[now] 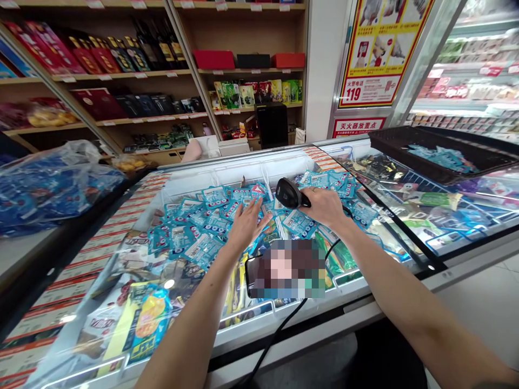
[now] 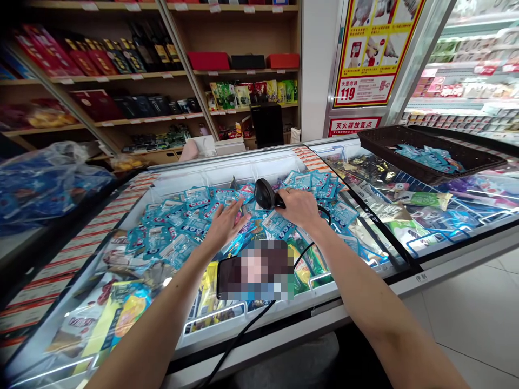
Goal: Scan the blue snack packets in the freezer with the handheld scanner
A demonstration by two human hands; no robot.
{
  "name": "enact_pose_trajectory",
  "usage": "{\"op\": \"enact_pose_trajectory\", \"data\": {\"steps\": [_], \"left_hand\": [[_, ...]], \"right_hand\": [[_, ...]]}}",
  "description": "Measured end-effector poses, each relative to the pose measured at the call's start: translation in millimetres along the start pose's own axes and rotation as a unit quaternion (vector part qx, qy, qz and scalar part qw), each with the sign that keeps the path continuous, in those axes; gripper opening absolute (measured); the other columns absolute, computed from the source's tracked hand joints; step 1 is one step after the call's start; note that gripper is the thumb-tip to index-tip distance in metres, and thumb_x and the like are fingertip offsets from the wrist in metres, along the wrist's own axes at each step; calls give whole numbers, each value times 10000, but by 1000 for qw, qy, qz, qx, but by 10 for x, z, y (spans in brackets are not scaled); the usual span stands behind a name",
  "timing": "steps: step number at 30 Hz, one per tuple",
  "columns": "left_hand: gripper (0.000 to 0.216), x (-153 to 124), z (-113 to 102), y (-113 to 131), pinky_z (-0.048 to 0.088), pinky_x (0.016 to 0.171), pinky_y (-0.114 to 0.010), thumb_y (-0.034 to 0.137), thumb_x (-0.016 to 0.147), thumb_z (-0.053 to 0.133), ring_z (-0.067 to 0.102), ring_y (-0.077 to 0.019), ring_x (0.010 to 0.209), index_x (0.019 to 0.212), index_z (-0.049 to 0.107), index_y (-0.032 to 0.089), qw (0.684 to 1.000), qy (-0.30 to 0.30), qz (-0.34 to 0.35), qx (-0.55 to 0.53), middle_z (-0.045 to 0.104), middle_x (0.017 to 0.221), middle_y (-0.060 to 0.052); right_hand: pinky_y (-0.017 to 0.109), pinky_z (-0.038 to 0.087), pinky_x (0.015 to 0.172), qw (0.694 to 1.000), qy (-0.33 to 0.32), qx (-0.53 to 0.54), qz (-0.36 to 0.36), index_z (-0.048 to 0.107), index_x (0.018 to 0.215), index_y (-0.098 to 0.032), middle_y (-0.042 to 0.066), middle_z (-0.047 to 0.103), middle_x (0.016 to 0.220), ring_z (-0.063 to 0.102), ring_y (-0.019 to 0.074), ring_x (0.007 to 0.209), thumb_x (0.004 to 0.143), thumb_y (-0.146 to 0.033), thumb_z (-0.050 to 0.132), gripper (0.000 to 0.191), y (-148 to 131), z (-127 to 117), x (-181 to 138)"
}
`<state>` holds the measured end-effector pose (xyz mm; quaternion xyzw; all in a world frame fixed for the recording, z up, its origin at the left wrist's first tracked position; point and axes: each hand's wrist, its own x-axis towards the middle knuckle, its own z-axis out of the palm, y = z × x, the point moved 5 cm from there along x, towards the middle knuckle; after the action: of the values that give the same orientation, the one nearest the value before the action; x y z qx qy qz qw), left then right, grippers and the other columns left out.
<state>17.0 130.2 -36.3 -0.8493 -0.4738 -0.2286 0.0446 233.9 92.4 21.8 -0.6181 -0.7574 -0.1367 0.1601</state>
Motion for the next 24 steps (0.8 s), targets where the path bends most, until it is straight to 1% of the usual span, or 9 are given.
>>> {"op": "enact_pose_trajectory", "data": {"steps": [2,3,5,7,10,13,16,20,24], "left_hand": [[622,20,32,-35,198,1105,-504,525,861,449,437,-268,1268,1384,351,202,1000,-11,-2,0,530,1316,-127],[626,27,26,-48,213,1100,-501,529,845,478,455,-272,1247,1370,372,206,1000,-7,-2,-5,537,1302,-126],[654,36,-19,-67,284,1067,-481,532,803,544,475,-281,1212,1349,398,203,1000,15,0,-23,535,1279,-131],[703,32,-75,-75,373,1004,-441,515,771,596,504,-273,1155,1359,377,196,998,41,3,-53,512,1267,-139],[702,14,-120,-68,466,882,-375,433,789,607,565,-200,956,1386,317,207,993,62,6,-100,465,1260,-138],[622,-2,-127,-60,493,815,-344,331,808,595,542,-139,814,1366,341,223,990,75,6,-119,431,1264,-128],[581,-6,-138,-77,494,826,-356,264,799,592,523,-133,827,1337,374,244,988,100,2,-114,399,1292,-118],[586,-11,-172,-134,477,877,-380,210,810,546,510,-139,873,1358,343,259,985,144,-16,-96,367,1315,-115],[609,-20,-179,-165,471,892,-381,157,812,502,509,-137,877,1380,310,261,984,141,-30,-104,347,1327,-119]], "right_hand": [[274,370,674,1000,0,0,-3,577,1153,-223,66,675,1032,621,215,915,843,-439,500,385,-8,3,-1],[274,370,671,1000,1,0,-3,580,1148,-222,67,676,1028,621,214,913,844,-440,497,384,-9,4,-2],[275,366,663,1000,5,2,-4,585,1140,-218,69,677,1020,623,215,903,846,-446,490,384,-8,9,-4],[277,362,657,1000,9,2,-5,587,1134,-221,64,680,1007,624,216,890,843,-443,489,379,-5,17,-5],[277,360,655,1000,17,0,-6,586,1136,-232,52,683,994,627,218,882,838,-432,494,371,-4,24,-4],[271,363,661,1000,19,2,-4,579,1155,-232,54,682,1014,625,217,898,839,-432,494,383,-14,19,-3],[266,367,673,1000,14,6,-2,575,1170,-219,68,678,1032,620,215,913,846,-431,490,397,-24,9,-4],[269,364,671,1000,19,10,-21,578,1162,-220,64,678,1018,620,217,893,842,-432,495,393,-44,-3,-10],[267,358,669,997,12,24,-68,588,1143,-216,64,676,1002,615,213,884,833,-446,507,394,-104,2,-23]]}}
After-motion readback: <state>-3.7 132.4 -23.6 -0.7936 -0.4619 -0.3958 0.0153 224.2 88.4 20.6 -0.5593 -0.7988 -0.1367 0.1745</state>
